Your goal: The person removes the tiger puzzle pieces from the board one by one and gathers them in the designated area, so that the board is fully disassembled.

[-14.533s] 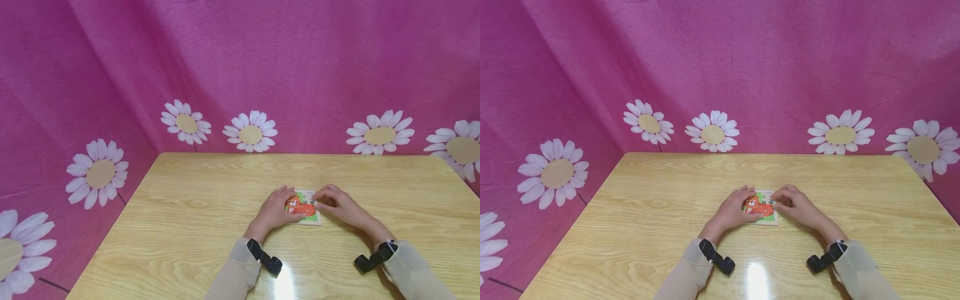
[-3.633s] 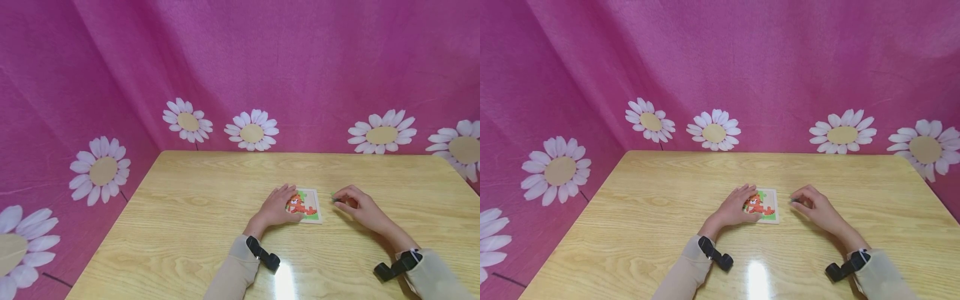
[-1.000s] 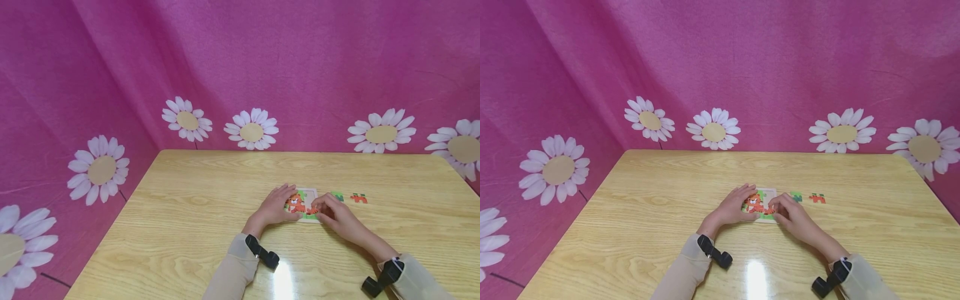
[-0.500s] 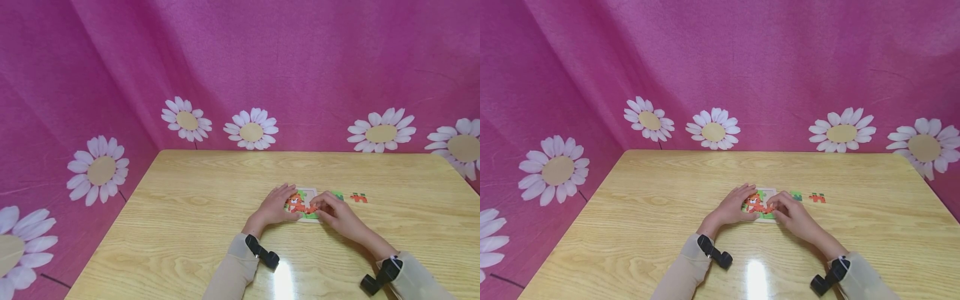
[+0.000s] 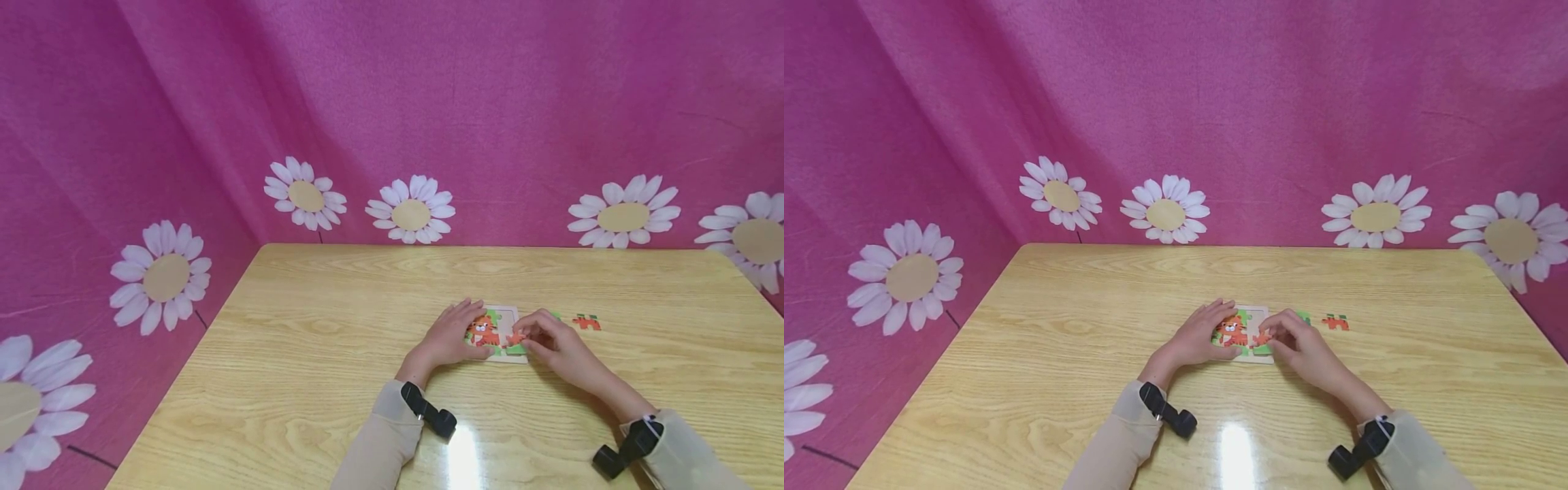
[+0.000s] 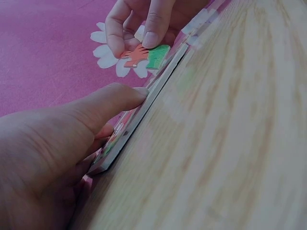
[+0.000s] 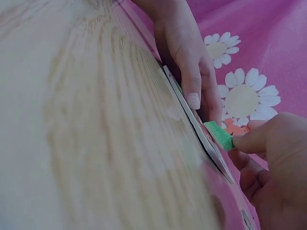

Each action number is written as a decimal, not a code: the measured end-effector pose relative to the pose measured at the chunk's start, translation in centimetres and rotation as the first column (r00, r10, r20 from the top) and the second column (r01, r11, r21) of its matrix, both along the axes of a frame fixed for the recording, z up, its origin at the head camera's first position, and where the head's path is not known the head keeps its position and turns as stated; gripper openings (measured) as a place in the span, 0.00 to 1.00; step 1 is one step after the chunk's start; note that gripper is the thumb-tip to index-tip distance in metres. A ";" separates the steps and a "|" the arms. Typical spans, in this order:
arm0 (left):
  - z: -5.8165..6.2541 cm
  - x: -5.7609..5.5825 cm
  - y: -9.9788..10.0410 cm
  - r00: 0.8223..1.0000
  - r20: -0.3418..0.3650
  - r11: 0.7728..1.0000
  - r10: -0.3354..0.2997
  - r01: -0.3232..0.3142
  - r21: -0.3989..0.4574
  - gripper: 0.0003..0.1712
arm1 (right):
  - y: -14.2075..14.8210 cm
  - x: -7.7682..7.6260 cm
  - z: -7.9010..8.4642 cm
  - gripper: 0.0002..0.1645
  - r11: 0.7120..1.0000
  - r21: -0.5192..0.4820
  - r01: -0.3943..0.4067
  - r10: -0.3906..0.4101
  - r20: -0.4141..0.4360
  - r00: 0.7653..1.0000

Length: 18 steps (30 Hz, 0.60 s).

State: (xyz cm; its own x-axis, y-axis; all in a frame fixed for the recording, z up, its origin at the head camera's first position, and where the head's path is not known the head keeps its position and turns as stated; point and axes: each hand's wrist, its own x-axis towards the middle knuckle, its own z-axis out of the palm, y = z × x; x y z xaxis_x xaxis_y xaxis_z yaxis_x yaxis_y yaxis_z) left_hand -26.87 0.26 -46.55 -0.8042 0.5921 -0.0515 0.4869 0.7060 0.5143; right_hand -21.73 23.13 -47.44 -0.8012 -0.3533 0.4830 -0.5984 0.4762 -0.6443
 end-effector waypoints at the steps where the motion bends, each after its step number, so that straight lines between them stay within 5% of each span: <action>1: 0.0 0.0 0.0 1.000 0.001 1.000 0.001 -0.001 0.001 0.46 | 0.0 0.0 0.0 0.19 1.000 -0.002 0.001 -0.001 -0.001 1.000; 18: -0.1 -0.1 0.0 1.000 0.008 1.000 0.001 -0.001 0.011 0.45 | 1.5 -0.1 0.0 0.18 0.997 0.027 0.067 -0.067 -0.002 0.998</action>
